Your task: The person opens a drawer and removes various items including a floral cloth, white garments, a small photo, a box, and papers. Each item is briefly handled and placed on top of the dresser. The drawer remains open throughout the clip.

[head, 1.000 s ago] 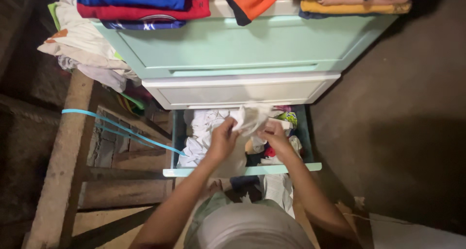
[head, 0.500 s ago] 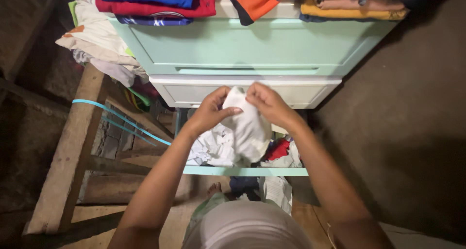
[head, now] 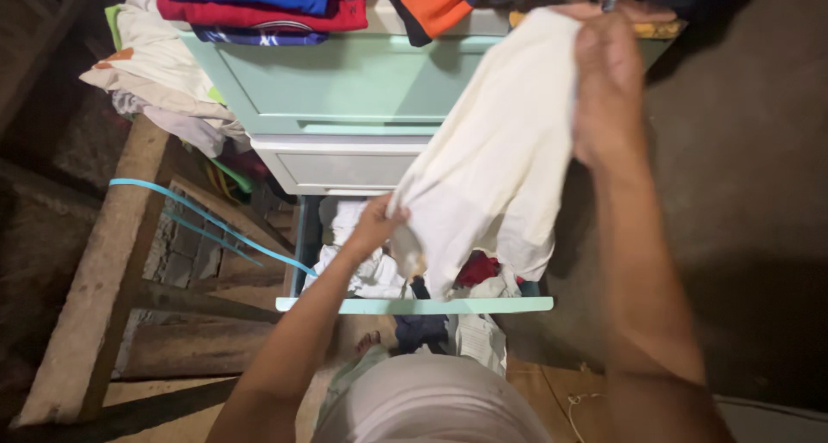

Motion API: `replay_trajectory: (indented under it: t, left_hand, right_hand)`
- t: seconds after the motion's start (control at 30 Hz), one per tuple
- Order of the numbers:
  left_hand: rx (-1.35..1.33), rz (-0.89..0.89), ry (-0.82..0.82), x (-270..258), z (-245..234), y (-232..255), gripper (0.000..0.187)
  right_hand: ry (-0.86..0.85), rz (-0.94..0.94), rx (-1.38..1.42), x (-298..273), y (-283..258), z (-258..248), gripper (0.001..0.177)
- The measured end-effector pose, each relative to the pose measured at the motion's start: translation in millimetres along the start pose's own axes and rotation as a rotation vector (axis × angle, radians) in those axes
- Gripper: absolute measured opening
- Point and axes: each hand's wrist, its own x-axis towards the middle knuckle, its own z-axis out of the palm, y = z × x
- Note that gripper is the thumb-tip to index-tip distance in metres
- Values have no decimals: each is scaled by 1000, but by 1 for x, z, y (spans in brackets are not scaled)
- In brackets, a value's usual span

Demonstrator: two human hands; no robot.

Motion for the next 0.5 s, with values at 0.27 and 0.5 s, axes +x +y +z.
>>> replay_trajectory:
  t: [0.27,0.5]
  left_hand:
    - [363,152,42,4,-75,83,7]
    - [1196,-135,-347,2,-123,152,32]
  right_hand:
    - [-240,390,-367,-15,19,-78,54]
    - [-67,458,-300,-36,67,-116,35]
